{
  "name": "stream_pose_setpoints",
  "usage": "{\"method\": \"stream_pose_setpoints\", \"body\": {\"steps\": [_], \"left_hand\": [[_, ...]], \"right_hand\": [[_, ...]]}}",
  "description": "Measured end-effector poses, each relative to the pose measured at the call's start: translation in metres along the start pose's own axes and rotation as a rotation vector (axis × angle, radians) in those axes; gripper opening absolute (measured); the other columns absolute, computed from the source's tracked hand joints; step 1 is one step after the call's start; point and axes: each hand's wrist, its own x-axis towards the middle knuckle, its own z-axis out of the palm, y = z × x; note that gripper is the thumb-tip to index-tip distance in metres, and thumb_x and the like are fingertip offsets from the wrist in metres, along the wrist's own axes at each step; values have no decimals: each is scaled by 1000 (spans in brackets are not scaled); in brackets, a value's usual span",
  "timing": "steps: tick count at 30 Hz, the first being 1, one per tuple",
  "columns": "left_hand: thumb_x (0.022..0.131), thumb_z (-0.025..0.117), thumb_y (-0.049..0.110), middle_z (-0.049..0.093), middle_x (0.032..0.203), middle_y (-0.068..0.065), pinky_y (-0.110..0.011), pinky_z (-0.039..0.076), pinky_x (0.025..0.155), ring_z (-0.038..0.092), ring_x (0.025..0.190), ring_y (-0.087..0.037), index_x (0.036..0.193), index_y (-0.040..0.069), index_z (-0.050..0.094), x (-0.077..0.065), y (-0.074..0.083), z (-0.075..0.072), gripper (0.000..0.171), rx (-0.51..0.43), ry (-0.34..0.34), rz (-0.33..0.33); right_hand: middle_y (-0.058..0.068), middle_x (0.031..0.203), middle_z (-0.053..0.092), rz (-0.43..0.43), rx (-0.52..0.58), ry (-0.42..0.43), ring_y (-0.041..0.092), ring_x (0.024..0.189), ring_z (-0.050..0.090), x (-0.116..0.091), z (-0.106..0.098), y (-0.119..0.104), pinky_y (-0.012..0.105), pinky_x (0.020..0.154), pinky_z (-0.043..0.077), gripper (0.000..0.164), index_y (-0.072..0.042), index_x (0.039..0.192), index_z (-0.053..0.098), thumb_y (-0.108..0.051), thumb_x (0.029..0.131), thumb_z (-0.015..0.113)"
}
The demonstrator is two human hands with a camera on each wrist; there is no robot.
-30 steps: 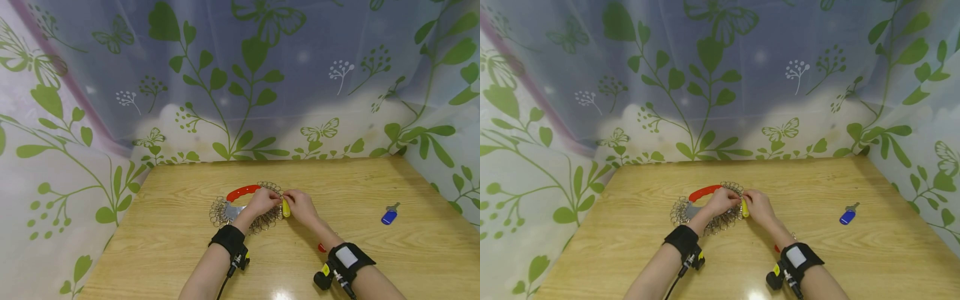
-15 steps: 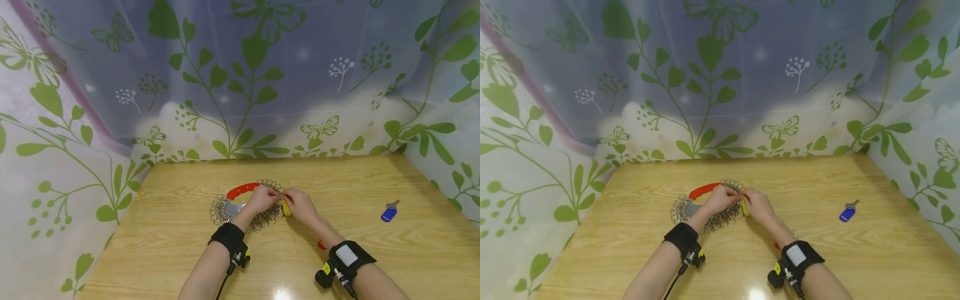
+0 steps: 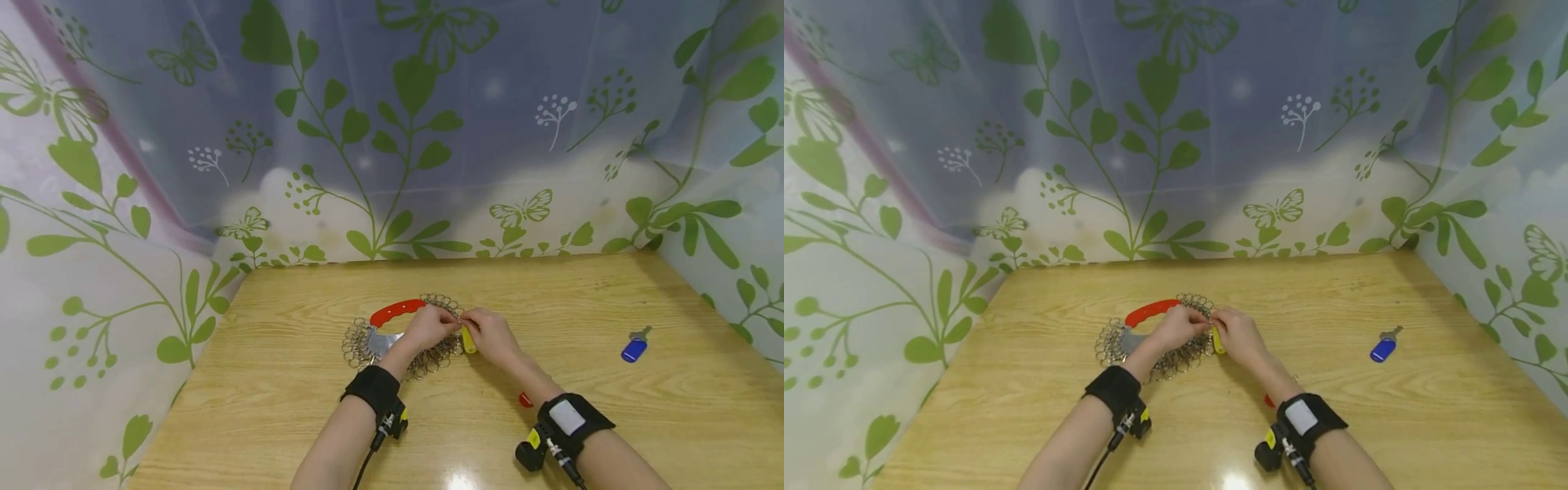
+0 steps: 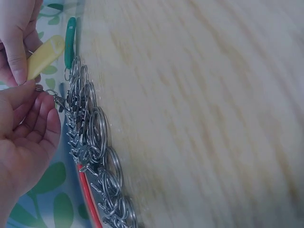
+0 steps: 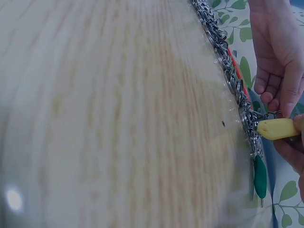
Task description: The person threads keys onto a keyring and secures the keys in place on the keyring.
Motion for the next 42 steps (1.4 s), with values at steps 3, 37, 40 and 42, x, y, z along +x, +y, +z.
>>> {"method": "stream_pose_setpoints", "body": {"steps": [3,37,40,42], "left_hand": [[91,61,22,67,83,-4,-21,37,53,49,55,-8,97,8,74,-1,-1,1,19,-5,11,-1],[92,60,20,65,77,-1,-22,37,53,48,55,-9,94,7,73,-1,-2,0,18,-19,35,-4],[92,60,19,65,78,-2,-21,37,53,47,55,-9,95,7,73,0,-4,1,18,2,29,23],[92,59,18,66,81,-3,-21,38,54,48,57,-7,96,7,73,0,-4,1,17,13,36,38]], "right_hand": [[13,88,66,46,26,-3,27,79,64,1,0,-1,37,66,50,8,2,92,69,2,85,64],[11,85,66,-47,-33,-7,25,77,64,0,0,0,35,65,51,7,1,89,69,3,84,65],[13,88,66,20,-6,-10,27,79,64,2,0,0,36,67,51,8,1,91,69,2,84,64],[14,89,66,46,-4,-11,28,81,64,4,0,0,37,68,51,9,1,92,69,2,85,64]]}}
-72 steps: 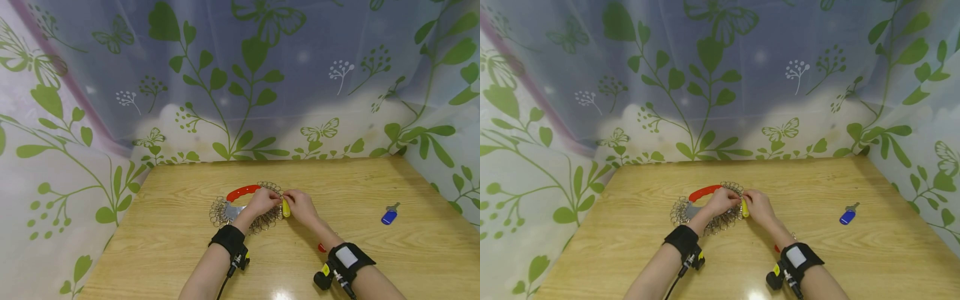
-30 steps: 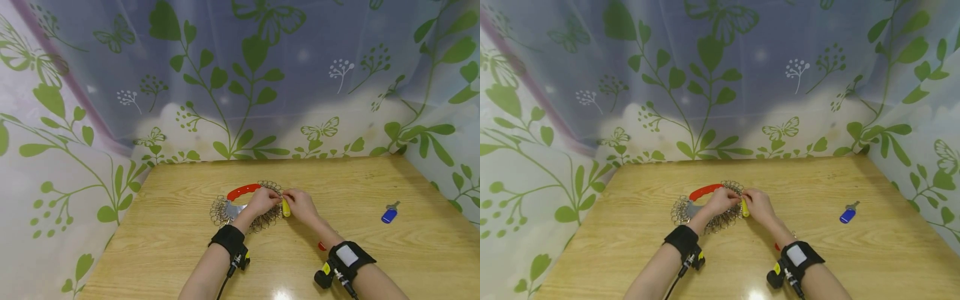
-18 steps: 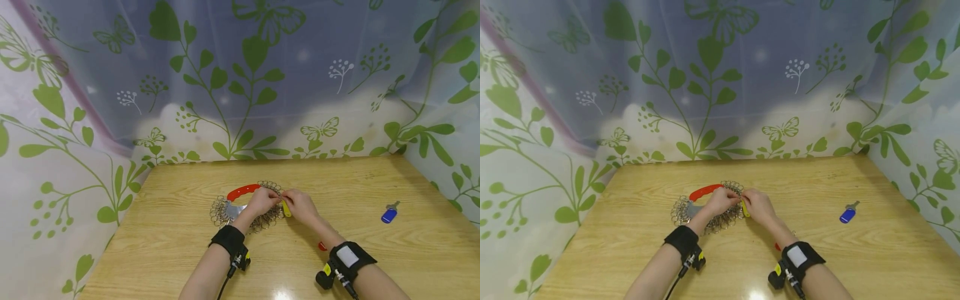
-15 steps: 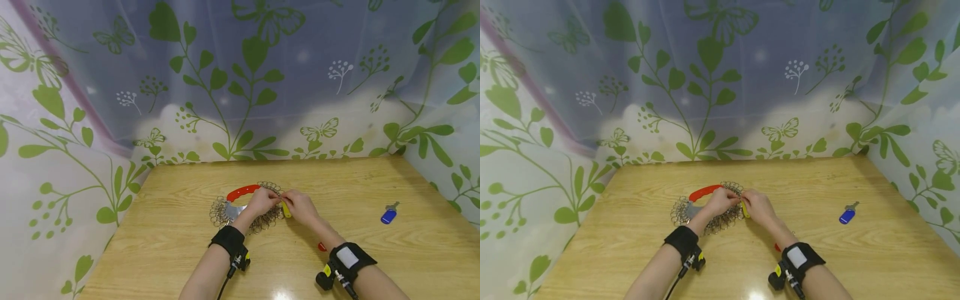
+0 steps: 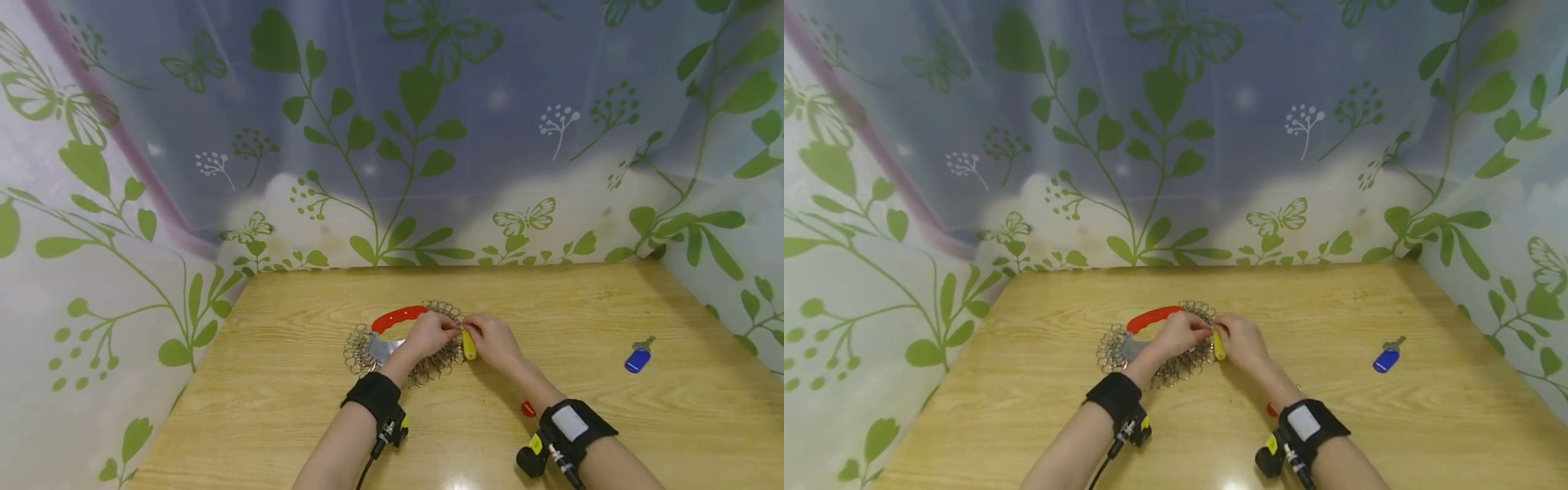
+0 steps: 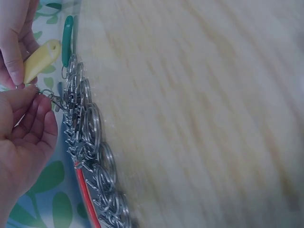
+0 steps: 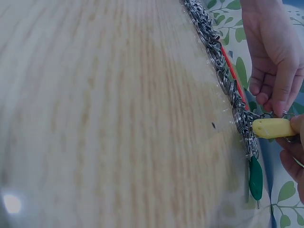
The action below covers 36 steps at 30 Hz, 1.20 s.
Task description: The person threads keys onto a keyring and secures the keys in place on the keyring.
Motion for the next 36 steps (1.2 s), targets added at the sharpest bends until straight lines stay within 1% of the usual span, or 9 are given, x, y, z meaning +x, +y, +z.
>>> {"method": "stream_pose_setpoints", "body": {"steps": [3,7,11,16,24,29,32,34,36], "left_hand": [[92,59,17,67,86,-2,-20,39,55,50,59,-6,97,8,73,0,0,1,17,16,9,8],[93,59,18,67,87,-1,-21,40,56,51,59,-7,97,9,73,0,1,1,17,28,15,1],[93,59,18,67,85,0,-20,39,56,49,58,-7,96,9,73,-1,2,1,17,25,16,-1],[93,58,16,66,83,-1,-21,36,54,44,54,-8,96,7,73,-1,1,0,17,-6,15,4],[93,57,15,62,71,-6,-21,33,51,37,48,-9,96,5,73,-1,3,-2,19,-8,8,18],[93,58,15,53,60,0,-21,31,49,35,46,-9,95,4,73,-2,4,-2,19,-11,12,2],[93,57,15,48,56,3,-21,30,48,35,45,-9,94,4,73,-2,4,-2,19,-9,11,1],[93,58,15,47,55,3,-21,30,48,34,44,-10,94,4,73,-3,4,-2,19,-12,10,1],[93,58,16,50,56,1,-21,30,49,35,44,-10,94,4,73,-3,3,-1,19,-9,13,1]], "right_hand": [[14,89,66,14,-7,-4,28,81,64,1,-1,0,38,68,51,8,1,91,69,1,85,64],[14,88,66,6,-7,-6,27,79,64,1,-2,1,38,66,51,7,0,90,69,0,85,64],[13,88,67,-19,-9,1,27,79,64,0,-1,1,37,66,51,7,0,90,69,0,85,65],[13,88,67,-73,-29,20,26,79,64,-1,0,2,37,67,51,8,1,91,69,1,84,65],[11,84,66,-152,-66,38,24,75,64,-3,-1,0,35,65,51,6,0,89,69,2,83,66],[10,82,66,-188,-85,33,23,73,64,-3,-1,0,34,63,50,6,0,88,69,2,83,66],[10,82,65,-204,-92,32,23,72,63,-4,-2,0,36,63,50,6,-1,87,69,2,83,66],[9,82,65,-214,-101,27,23,72,63,-4,-2,-1,39,64,50,5,-1,87,69,1,83,66],[9,82,66,-236,-123,21,23,73,63,-4,-2,0,40,65,49,4,-2,86,68,0,83,67]]}}
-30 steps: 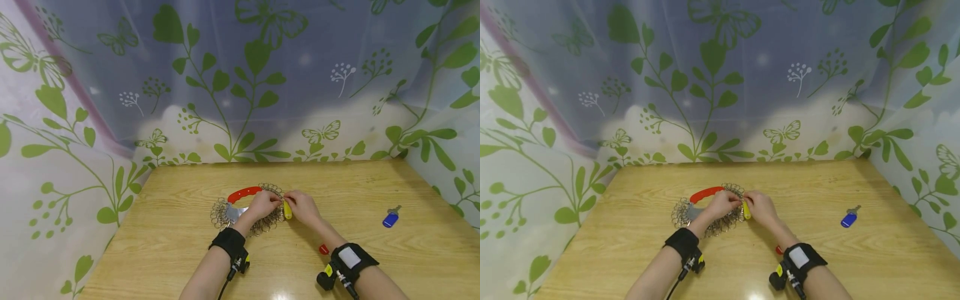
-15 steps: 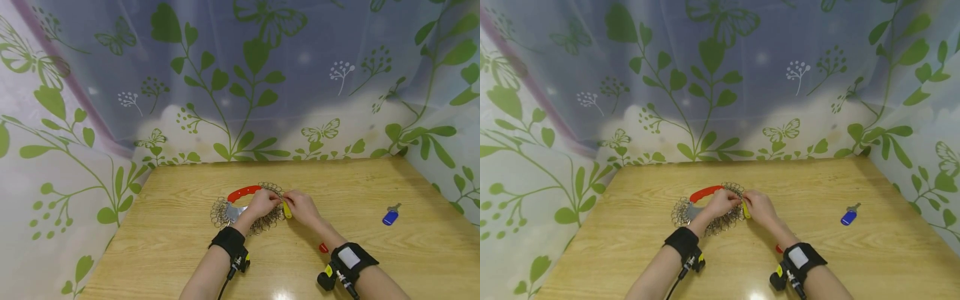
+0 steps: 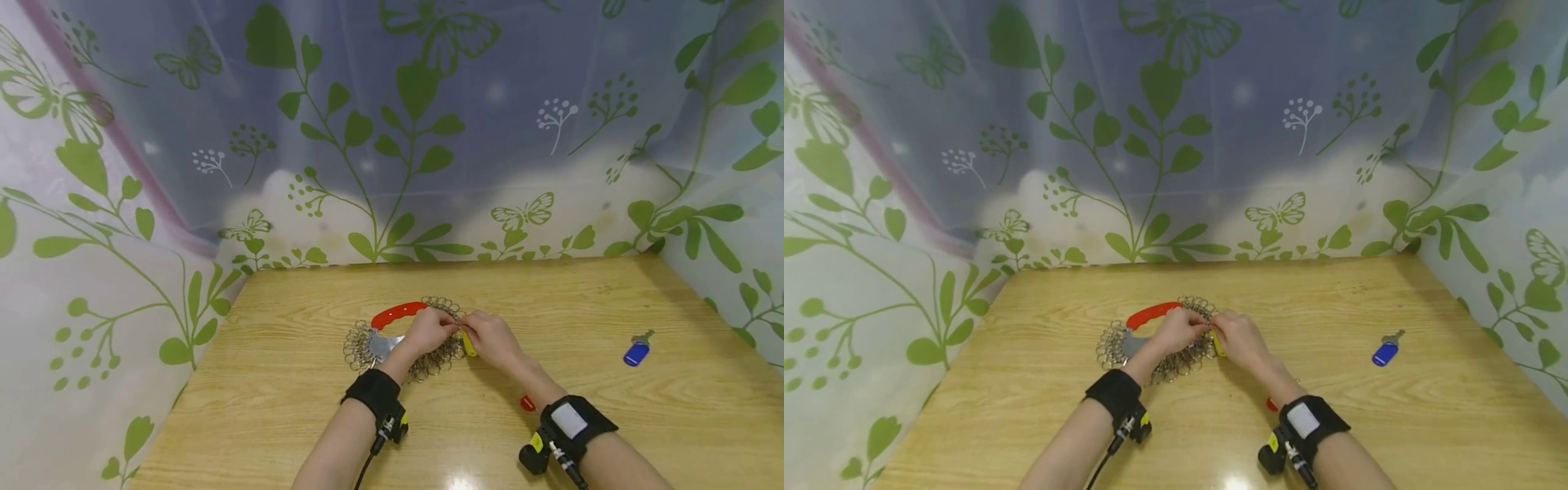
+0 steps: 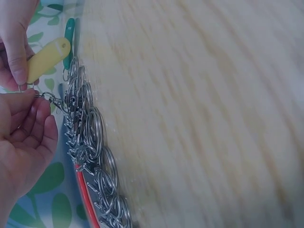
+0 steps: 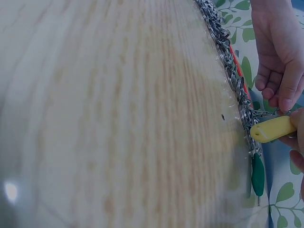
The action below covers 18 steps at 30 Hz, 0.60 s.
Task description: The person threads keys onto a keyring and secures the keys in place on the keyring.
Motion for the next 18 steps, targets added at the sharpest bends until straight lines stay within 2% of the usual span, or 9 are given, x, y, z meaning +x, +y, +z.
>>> {"method": "stream_pose_setpoints", "body": {"steps": [5,12,18], "left_hand": [[93,59,16,61,69,-3,-21,32,50,39,48,-9,95,6,73,1,-1,2,18,0,7,-11],[93,58,18,65,80,-1,-20,38,55,46,55,-8,97,8,73,1,-3,3,18,52,-3,6],[93,59,17,67,91,-3,-20,42,60,52,63,-6,99,8,72,2,-3,3,17,81,-1,14]], "right_hand": [[8,81,65,-11,-7,2,23,74,63,-1,2,2,41,66,49,4,-2,85,68,1,82,67],[11,85,66,148,85,-17,26,77,64,0,3,0,37,67,51,6,0,89,69,1,85,65],[14,87,66,211,123,-34,26,76,64,3,3,1,37,64,50,7,2,90,69,1,85,64]]}}
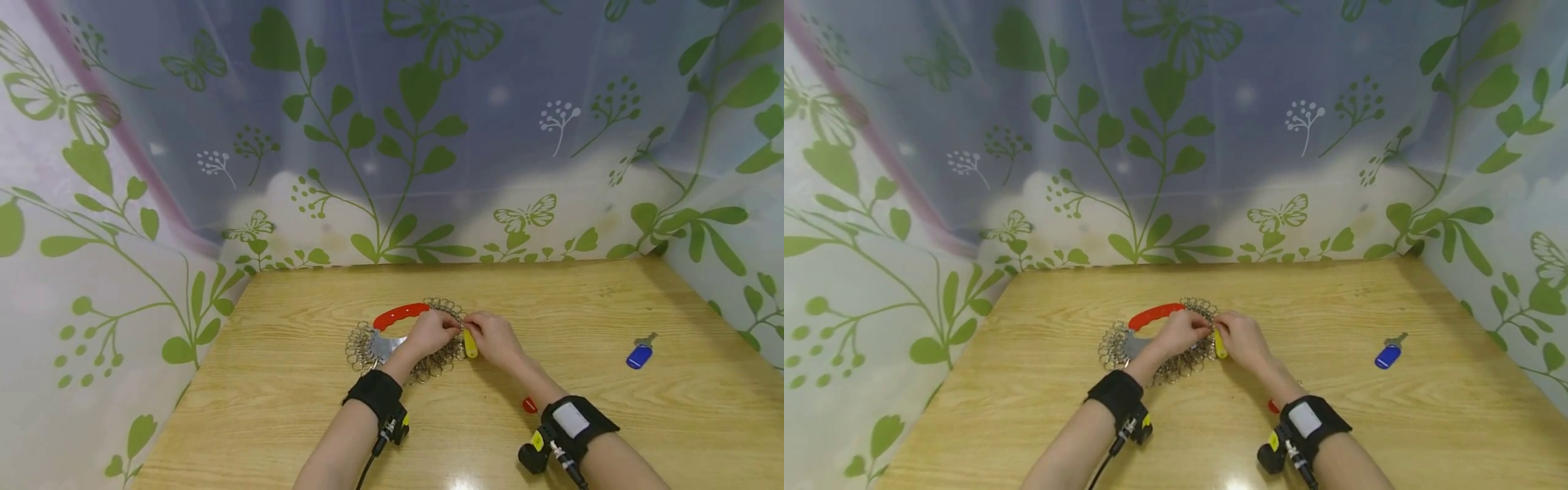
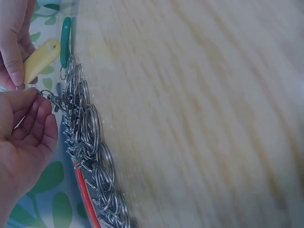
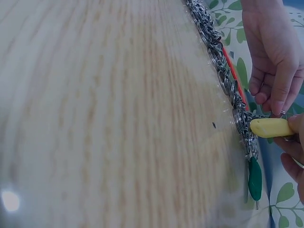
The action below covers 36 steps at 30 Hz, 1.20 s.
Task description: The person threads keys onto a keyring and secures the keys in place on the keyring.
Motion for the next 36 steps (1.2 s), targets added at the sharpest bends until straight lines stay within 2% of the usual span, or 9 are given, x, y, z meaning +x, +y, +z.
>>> {"method": "stream_pose_setpoints", "body": {"steps": [10,13,19,28,32,36], "left_hand": [[91,61,16,66,88,-1,-22,46,62,59,71,-10,97,8,72,0,-2,2,14,-25,5,-18],[91,61,16,66,88,-1,-23,46,63,59,72,-10,97,8,72,-1,-3,3,14,-29,8,-17],[91,60,17,67,87,-1,-21,43,59,53,64,-7,96,9,72,-2,-4,2,15,-38,18,-13],[92,59,18,66,85,-1,-21,38,56,48,58,-8,97,9,73,-1,-3,-2,17,-69,7,-39],[92,59,18,64,77,-2,-21,35,52,44,52,-9,94,8,73,-1,-3,-2,17,-83,1,-48],[92,59,19,64,76,-3,-21,34,51,42,51,-9,93,8,73,1,-3,-2,18,-93,-1,-62]], "right_hand": [[16,94,67,165,119,-67,25,80,63,2,-2,-3,36,65,49,13,2,97,69,-3,89,60],[16,94,67,186,138,-74,24,78,63,2,-3,-3,36,64,48,14,2,98,68,-4,90,59],[15,91,67,98,51,-62,27,80,64,1,-2,-3,38,67,50,11,2,95,69,-2,88,61],[13,85,66,-83,-63,18,27,77,63,0,1,-3,38,66,50,7,1,88,69,3,83,65],[11,81,65,-145,-88,45,24,74,63,-1,1,-3,36,63,50,6,0,86,69,4,82,66],[10,79,64,-176,-89,51,23,71,62,-1,1,-3,34,61,50,6,0,86,68,4,82,66]]}}
